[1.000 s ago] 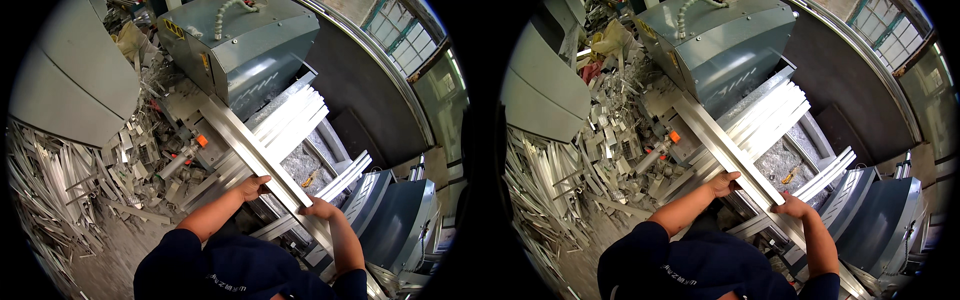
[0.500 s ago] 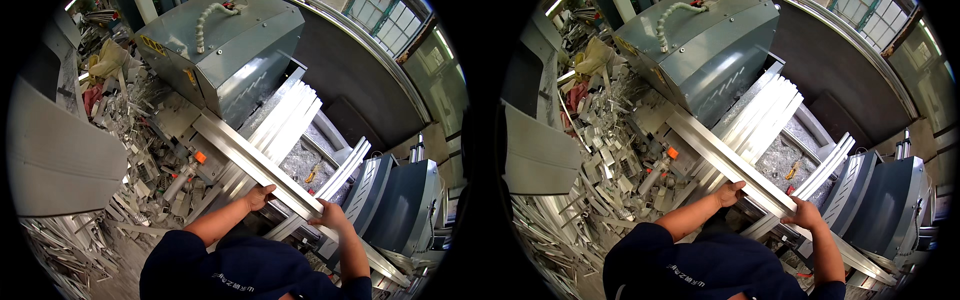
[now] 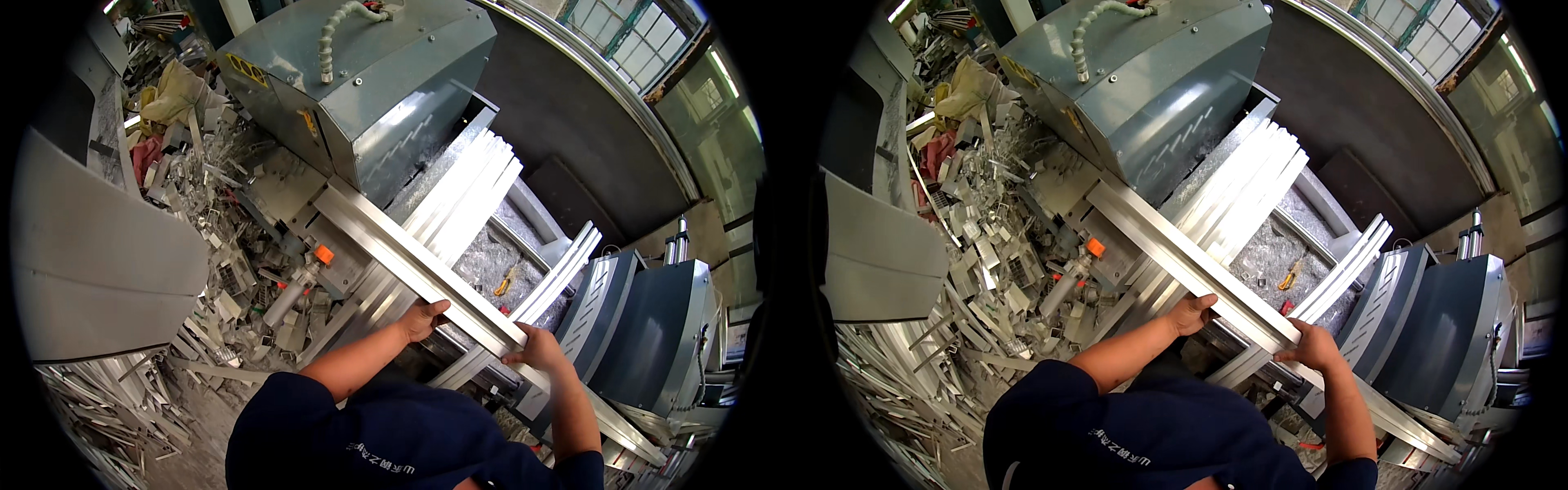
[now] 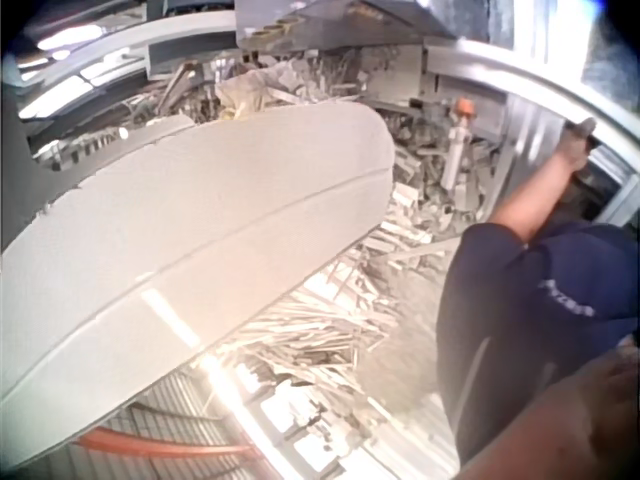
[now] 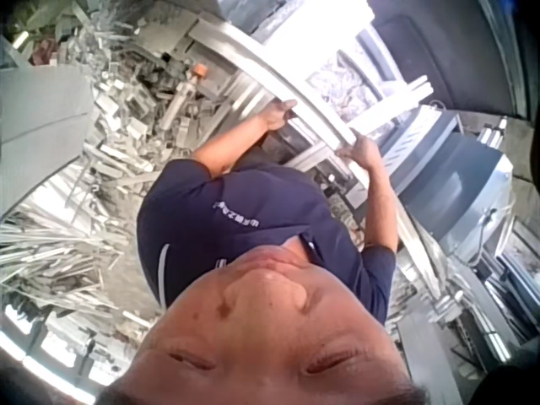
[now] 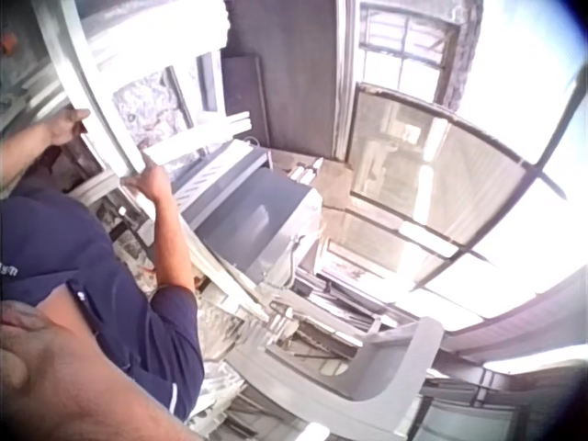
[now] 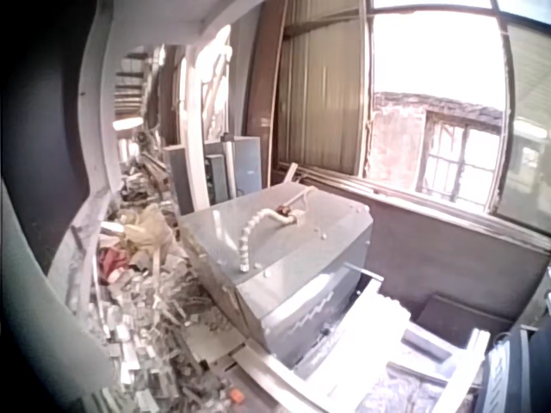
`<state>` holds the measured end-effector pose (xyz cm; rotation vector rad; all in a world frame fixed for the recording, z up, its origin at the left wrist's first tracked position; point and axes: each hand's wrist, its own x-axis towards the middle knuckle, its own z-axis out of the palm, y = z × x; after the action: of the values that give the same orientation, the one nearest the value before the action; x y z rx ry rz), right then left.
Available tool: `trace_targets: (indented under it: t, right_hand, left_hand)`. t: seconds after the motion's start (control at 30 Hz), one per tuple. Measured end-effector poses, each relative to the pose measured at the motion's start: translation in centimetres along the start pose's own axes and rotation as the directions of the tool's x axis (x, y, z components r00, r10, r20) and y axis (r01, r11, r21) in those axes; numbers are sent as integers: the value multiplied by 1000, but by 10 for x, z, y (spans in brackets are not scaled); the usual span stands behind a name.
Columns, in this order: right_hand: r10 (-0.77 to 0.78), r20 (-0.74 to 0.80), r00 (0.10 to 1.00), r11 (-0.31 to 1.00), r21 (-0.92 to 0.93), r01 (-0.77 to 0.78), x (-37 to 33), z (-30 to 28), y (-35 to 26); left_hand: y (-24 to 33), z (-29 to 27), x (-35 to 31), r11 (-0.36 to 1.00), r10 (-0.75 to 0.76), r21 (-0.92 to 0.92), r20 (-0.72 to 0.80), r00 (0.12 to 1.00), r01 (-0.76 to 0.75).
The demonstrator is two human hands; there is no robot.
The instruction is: The person loads long aluminum profiles into a cutting machine, operates the controls to cut them, and removes the cut pieces. The person then carries the cut pieces across the workshop floor and places them in a pile.
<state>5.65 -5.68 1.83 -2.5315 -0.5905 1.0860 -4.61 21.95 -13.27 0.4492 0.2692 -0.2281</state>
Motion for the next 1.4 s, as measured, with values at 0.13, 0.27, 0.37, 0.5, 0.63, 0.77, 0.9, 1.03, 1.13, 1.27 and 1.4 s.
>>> trace_targets:
  t: [0.13, 0.27, 0.37, 0.5, 0.63, 0.77, 0.9, 1.03, 1.13, 1.27, 1.4]
  right_hand:
    - [-76, -214, 974, 974, -227, 26, -17, 3, -30]
    - [-270, -408, 872, 879, -473, 51, -28, 31, -37]
    - [-225, -439, 870, 914, -405, 31, -31, 40, -30]
    - [-169, -404, 899, 936, -353, 18, -29, 43, -20]
    - [-314, -482, 818, 911, -396, 116, -23, 52, -19]
    - [-224, -749, 624, 944, -327, -53, -75, 89, 23]
    - [97, -848, 521, 995, 79, -57, -201, 161, 47]
    - [583, -768, 266, 805, 499, -322, -358, 253, 89]
    - [872, -488, -49, 391, 753, -529, -468, 360, 123]
    - [979, -199, 36, 169, 707, -687, -531, 482, 130]
    - [941, -240, 237, 336, 723, -604, -521, 530, 116]
  left_hand:
    - [-2, -7, 2, 999, -10, 48, -40, 999, 12]
    - [-4, -14, -3, 986, -166, 6, -13, 986, 166]
    - [-1, 11, -19, 866, -464, 273, 123, 877, 420]
    - [11, 101, -40, 367, -581, 926, 298, 757, -83]
    - [-2, 148, -12, 268, -67, 720, 677, 733, -641]
    - [-52, 185, 24, -656, -260, 478, 583, 770, -584]
    - [-57, 202, 23, -783, -369, 390, 335, 867, -484]
    - [-58, 200, 15, -807, -321, 343, 430, 844, -481]
    - [-67, 203, 12, -806, -292, 358, 454, 842, -472]
    - [-64, 155, 43, -852, -157, 355, 528, 835, -385]
    - [-83, 176, 32, -890, -133, 317, 507, 852, -328]
